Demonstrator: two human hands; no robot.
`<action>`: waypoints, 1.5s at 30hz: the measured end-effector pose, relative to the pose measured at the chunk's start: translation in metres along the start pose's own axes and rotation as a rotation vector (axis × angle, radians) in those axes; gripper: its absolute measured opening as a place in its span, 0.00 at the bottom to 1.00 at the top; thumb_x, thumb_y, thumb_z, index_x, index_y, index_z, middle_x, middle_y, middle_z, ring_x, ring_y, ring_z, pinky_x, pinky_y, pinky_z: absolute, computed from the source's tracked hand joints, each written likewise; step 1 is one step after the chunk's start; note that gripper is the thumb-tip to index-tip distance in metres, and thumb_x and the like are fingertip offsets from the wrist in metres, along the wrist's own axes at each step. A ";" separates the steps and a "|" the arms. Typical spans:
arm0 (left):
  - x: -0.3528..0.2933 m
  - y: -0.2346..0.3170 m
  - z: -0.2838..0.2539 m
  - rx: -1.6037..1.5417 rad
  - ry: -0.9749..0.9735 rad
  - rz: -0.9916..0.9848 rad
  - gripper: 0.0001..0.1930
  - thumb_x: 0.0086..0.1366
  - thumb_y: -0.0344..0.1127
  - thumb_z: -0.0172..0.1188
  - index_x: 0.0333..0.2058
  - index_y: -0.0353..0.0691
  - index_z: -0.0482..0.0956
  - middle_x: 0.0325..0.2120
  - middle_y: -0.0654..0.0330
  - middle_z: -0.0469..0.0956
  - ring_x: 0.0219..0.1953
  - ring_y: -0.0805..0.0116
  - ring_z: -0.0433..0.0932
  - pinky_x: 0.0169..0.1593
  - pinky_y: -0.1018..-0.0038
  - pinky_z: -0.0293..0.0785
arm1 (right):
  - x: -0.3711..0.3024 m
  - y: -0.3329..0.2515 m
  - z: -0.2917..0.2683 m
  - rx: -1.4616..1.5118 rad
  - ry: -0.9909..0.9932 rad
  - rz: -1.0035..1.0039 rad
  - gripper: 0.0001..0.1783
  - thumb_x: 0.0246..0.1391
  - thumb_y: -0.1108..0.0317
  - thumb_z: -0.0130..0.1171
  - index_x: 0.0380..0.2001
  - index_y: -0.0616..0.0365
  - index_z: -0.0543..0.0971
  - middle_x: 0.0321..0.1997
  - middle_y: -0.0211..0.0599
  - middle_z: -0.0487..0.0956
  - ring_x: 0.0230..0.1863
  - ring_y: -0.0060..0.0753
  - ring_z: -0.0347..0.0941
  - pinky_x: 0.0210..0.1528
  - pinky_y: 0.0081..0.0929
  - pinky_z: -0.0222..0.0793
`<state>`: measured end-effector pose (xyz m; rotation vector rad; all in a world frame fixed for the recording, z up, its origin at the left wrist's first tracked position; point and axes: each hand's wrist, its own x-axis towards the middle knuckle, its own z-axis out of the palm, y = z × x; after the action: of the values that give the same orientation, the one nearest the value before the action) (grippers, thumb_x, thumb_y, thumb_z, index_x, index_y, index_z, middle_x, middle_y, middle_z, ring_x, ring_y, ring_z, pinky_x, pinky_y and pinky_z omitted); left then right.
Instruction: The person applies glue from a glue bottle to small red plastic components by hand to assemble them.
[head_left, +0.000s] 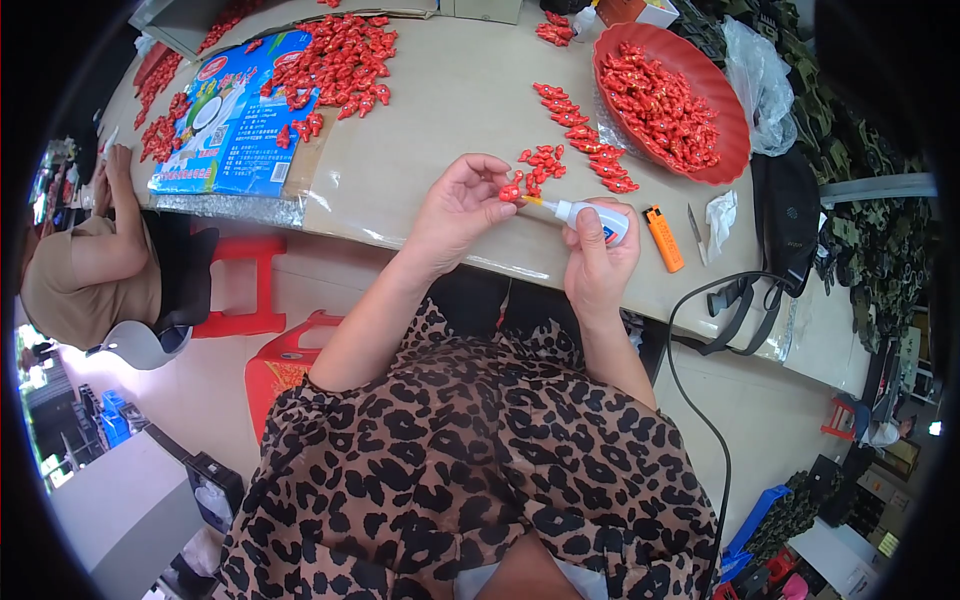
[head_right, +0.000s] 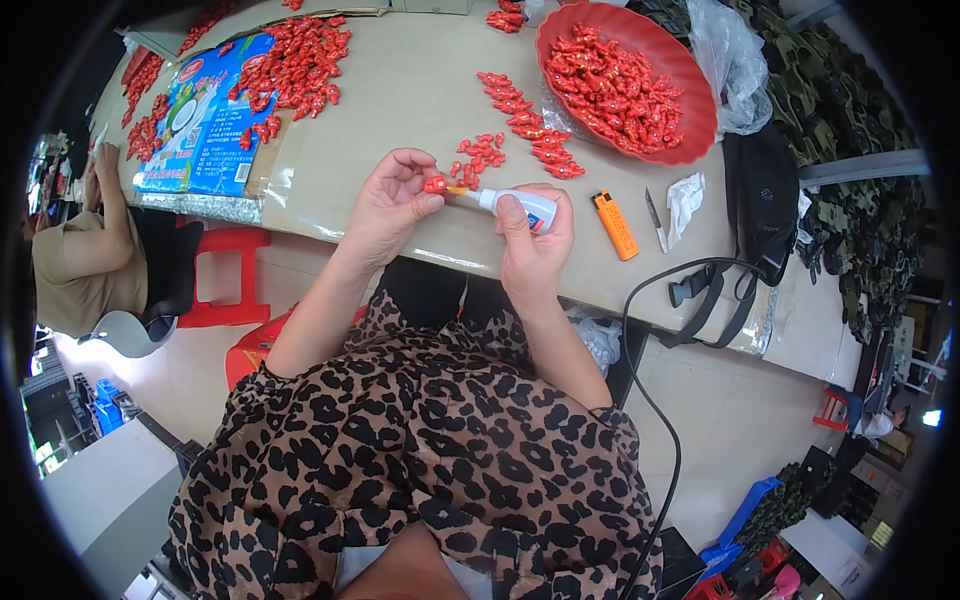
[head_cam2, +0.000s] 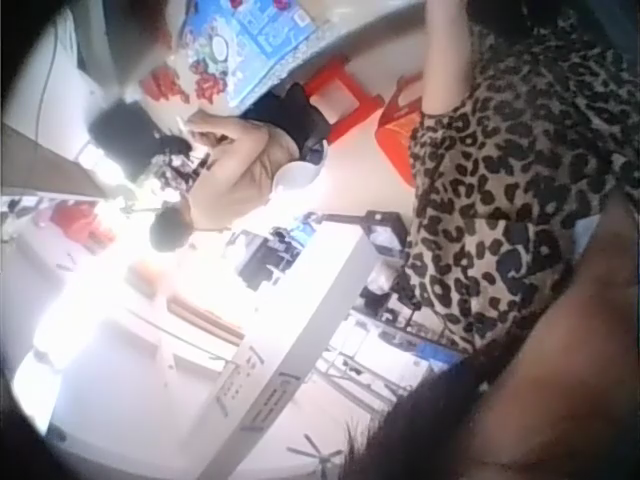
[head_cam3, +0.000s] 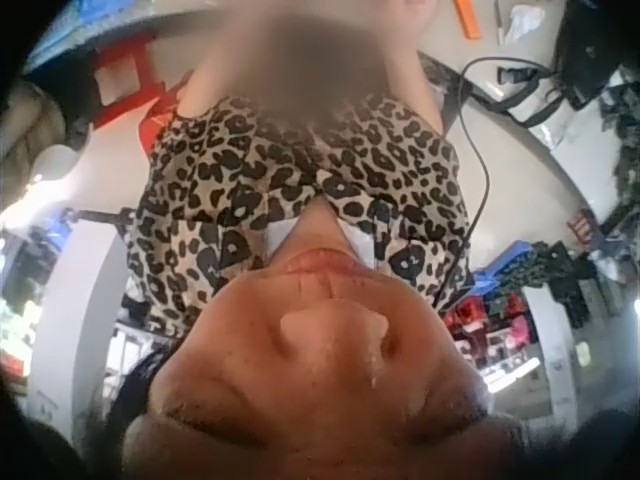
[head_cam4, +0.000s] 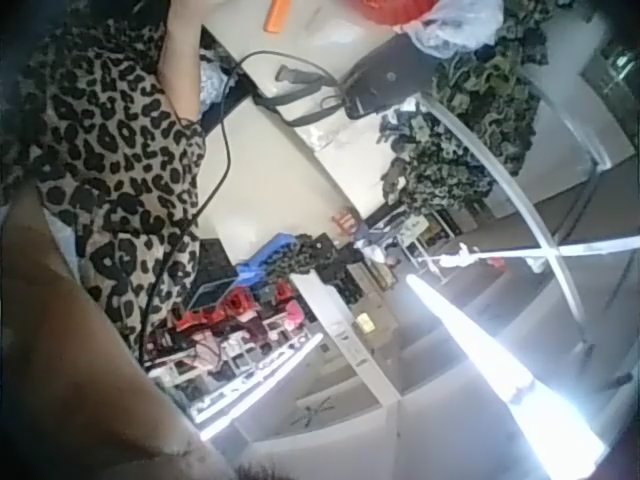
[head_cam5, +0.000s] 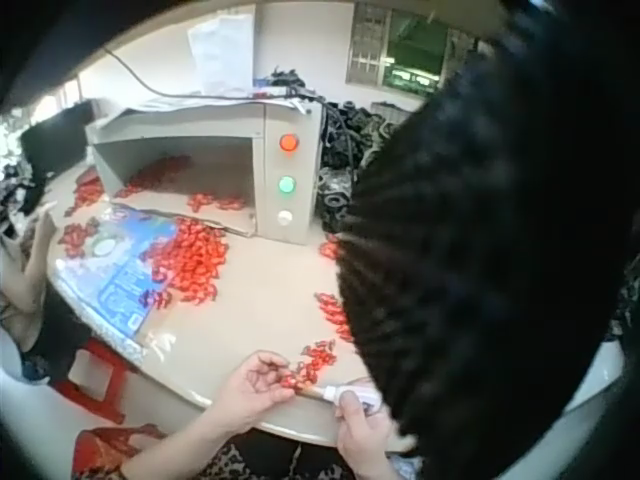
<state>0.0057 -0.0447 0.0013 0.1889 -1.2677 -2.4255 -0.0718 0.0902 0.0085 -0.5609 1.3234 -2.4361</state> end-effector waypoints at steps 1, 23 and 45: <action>0.000 0.001 0.001 -0.001 0.002 -0.012 0.17 0.48 0.19 0.55 0.38 0.36 0.63 0.31 0.60 0.69 0.38 0.72 0.70 0.44 0.78 0.68 | 0.000 -0.002 0.000 -0.058 -0.014 -0.034 0.10 0.45 0.73 0.55 0.27 0.61 0.64 0.27 0.32 0.66 0.21 0.16 0.61 0.23 0.13 0.57; -0.001 0.002 0.000 0.031 -0.018 -0.021 0.18 0.48 0.18 0.55 0.39 0.36 0.63 0.31 0.61 0.67 0.39 0.70 0.70 0.44 0.79 0.67 | 0.006 -0.023 0.009 -0.445 -0.137 -0.198 0.12 0.41 0.72 0.60 0.25 0.61 0.66 0.25 0.31 0.68 0.22 0.13 0.62 0.21 0.10 0.57; 0.001 0.003 -0.005 -0.125 -0.032 -0.053 0.13 0.54 0.26 0.53 0.38 0.38 0.62 0.31 0.56 0.71 0.34 0.68 0.72 0.37 0.76 0.68 | 0.019 -0.027 -0.023 0.380 -0.145 0.390 0.20 0.43 0.73 0.56 0.42 0.62 0.66 0.35 0.37 0.72 0.35 0.30 0.70 0.35 0.22 0.68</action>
<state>0.0071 -0.0505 0.0013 0.1510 -1.1332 -2.5531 -0.1017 0.1125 0.0234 -0.3334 0.7926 -2.1924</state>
